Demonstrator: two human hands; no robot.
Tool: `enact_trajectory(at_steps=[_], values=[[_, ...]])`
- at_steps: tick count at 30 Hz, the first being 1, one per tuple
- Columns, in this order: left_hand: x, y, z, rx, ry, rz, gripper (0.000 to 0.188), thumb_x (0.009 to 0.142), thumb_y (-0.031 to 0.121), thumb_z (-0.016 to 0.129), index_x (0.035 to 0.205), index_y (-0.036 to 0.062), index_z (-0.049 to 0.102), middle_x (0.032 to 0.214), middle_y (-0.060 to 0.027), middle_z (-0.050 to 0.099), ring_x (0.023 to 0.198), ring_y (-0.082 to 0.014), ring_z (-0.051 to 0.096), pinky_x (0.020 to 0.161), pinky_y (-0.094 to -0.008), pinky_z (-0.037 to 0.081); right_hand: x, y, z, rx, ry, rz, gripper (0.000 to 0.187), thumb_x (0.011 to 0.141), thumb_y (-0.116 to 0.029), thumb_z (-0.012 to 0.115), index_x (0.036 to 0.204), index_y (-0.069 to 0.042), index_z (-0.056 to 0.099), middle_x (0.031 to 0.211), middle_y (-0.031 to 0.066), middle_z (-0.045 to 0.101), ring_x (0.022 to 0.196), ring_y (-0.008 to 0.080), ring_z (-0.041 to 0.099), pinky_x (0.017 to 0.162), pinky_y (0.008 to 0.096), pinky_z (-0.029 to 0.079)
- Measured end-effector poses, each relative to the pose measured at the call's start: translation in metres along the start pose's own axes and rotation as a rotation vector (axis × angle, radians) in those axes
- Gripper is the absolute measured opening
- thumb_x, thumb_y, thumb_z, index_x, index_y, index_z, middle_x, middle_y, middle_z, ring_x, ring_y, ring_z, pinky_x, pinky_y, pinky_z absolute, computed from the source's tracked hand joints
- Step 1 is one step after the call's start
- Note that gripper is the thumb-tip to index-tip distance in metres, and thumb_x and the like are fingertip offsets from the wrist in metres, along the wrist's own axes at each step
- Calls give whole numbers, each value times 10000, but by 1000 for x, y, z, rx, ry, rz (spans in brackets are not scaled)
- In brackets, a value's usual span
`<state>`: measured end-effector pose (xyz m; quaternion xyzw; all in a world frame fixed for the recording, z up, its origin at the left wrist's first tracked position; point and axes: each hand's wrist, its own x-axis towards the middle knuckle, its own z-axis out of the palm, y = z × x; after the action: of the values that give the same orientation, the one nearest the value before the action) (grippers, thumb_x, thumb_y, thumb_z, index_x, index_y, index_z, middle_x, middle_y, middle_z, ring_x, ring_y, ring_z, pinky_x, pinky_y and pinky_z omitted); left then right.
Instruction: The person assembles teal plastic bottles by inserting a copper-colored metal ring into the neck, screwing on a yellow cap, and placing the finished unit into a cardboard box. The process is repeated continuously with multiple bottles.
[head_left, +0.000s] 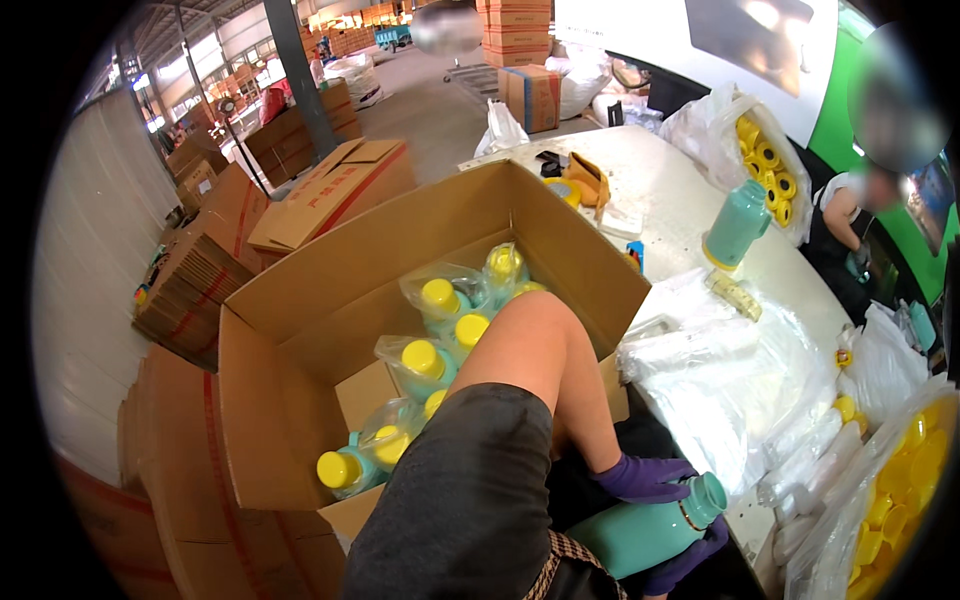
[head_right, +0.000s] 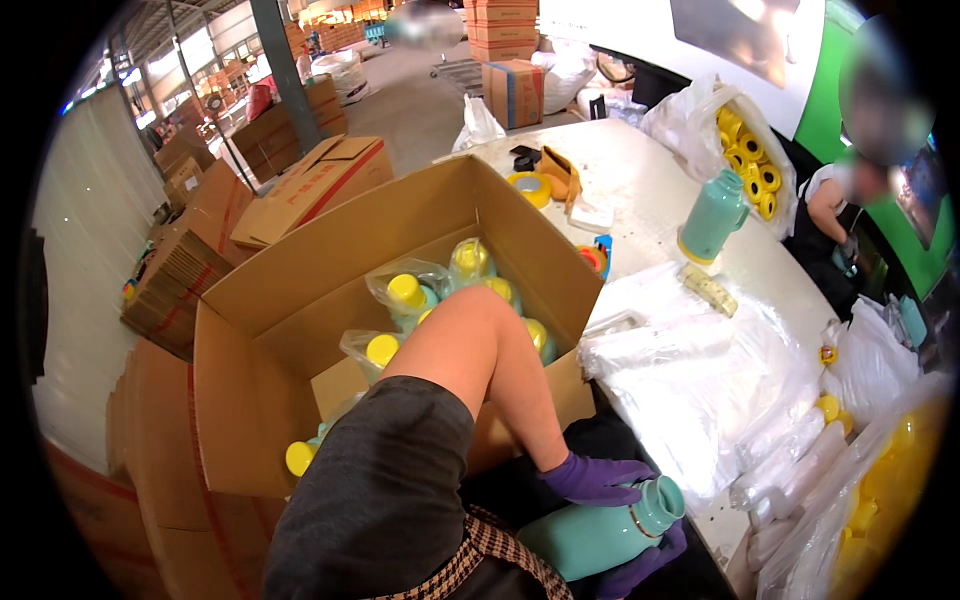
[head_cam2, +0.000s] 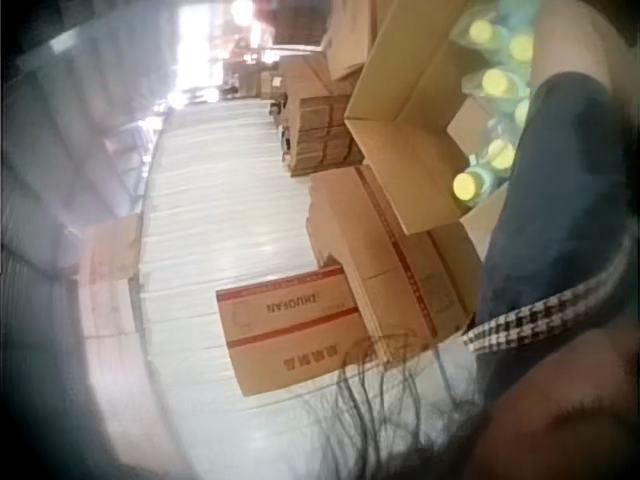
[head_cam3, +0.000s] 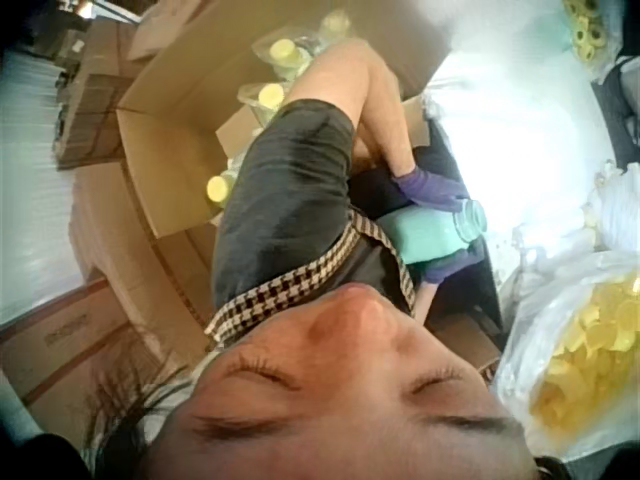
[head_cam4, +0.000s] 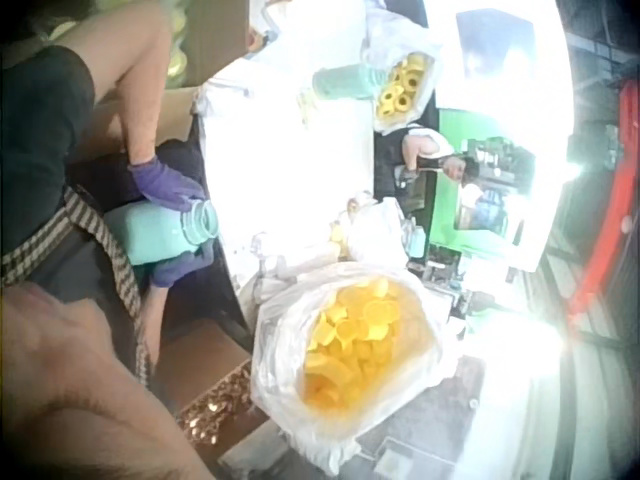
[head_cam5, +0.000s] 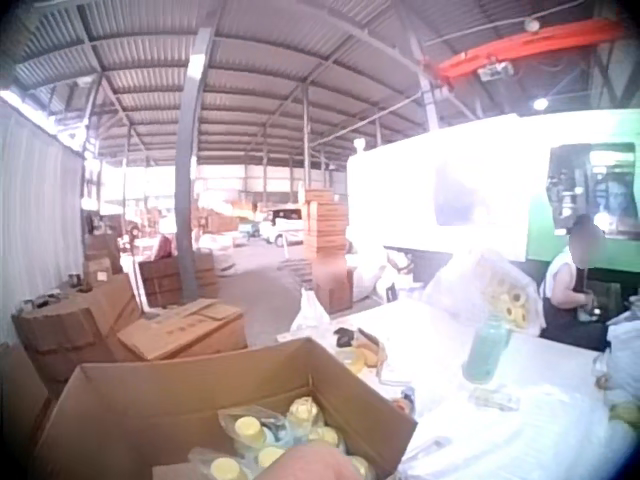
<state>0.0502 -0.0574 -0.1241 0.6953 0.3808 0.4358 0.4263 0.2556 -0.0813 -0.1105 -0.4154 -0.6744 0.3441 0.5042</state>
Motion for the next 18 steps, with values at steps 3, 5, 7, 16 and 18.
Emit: enact_trajectory(at_steps=[3, 5, 7, 16, 18], values=[[-4, 1, 0, -31, -6, 20, 515, 1005, 324, 489, 1365, -33, 399, 1270, -246, 527, 1158, -328, 553, 974, -410, 439, 6, -15, 6, 268, 132, 25, 373, 943, -275, 494, 1189, 5, 510, 1161, 150, 576, 1085, 253, 561, 955, 420, 447], [-3, 5, -1, -91, -40, 34, 539, 1011, 329, 492, 1401, -25, 372, 1330, -240, 493, 1234, -320, 503, 1033, -407, 404, 10, -10, -7, 83, 125, -10, 373, 938, -220, 490, 1216, 29, 486, 1180, 183, 584, 1103, 273, 565, 969, 428, 464], [-10, 13, -10, -119, -88, -22, 589, 1014, 342, 503, 1450, -12, 326, 1410, -242, 433, 1318, -331, 432, 1113, -421, 338, 2, -7, -6, 128, 95, -38, 524, 969, -428, 497, 1240, 20, 465, 1233, 186, 552, 1152, 274, 536, 1001, 435, 436], [1, 14, 7, -55, -27, -122, 483, 994, 219, 497, 1417, 29, 361, 1330, -177, 486, 1280, -276, 479, 1082, -395, 374, -8, -2, -7, 219, 32, -18, 596, 1008, -501, 423, 1295, 20, 377, 1328, 194, 449, 1226, 277, 455, 1088, 437, 309], [4, 23, 7, -213, -43, -162, 457, 993, 224, 544, 1381, 18, 420, 1329, -151, 483, 1270, -232, 460, 1071, -374, 375, -10, 5, -15, 186, 42, -22, 522, 1014, -464, 408, 1232, 10, 404, 1312, 201, 460, 1216, 267, 452, 1085, 429, 312]])
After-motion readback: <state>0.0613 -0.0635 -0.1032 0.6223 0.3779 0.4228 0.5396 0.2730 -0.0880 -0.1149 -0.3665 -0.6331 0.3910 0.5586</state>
